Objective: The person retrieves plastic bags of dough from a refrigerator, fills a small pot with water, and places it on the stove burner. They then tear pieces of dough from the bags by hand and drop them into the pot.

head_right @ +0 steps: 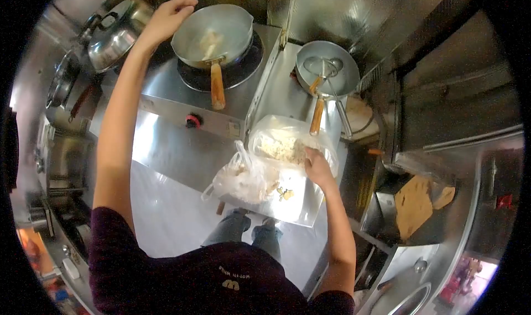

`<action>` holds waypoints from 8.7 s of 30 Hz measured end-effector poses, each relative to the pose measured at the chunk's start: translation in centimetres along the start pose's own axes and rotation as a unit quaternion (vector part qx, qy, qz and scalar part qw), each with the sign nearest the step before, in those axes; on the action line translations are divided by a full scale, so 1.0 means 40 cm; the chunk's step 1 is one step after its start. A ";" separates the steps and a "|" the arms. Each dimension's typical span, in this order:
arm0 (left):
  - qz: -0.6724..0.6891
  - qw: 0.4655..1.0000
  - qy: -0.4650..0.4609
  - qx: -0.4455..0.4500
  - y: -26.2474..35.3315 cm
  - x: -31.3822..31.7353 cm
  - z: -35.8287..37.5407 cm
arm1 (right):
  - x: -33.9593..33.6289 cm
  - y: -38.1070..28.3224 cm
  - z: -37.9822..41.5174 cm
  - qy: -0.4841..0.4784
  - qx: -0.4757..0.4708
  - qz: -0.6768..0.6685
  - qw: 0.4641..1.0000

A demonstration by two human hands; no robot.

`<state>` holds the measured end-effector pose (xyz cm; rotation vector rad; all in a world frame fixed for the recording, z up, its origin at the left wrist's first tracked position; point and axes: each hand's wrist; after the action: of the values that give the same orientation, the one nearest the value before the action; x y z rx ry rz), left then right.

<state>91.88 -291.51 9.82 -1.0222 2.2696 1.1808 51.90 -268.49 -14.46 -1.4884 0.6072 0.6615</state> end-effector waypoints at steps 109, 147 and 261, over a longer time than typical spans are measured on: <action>0.008 0.994 -0.100 0.032 -0.312 -0.169 0.770 | 0.519 -0.626 0.110 0.093 -0.050 -0.262 0.959; -0.014 0.879 -0.469 -0.087 -0.395 -0.056 0.953 | 0.570 -0.490 0.051 -0.217 -0.011 0.258 0.941; 0.501 0.781 -0.139 -0.346 -0.138 0.002 0.069 | 0.234 -0.679 0.244 0.250 0.223 -0.509 0.793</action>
<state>95.96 -291.37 5.20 0.3727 2.1174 2.4908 77.65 -257.82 -2.51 -1.2803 0.2289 -0.7046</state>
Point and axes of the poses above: each hand's wrist, its own z-axis away from the middle knuckle, its own x-axis out of the palm, y = z × x, and after that the axes turned 13 degrees about y, right-handed
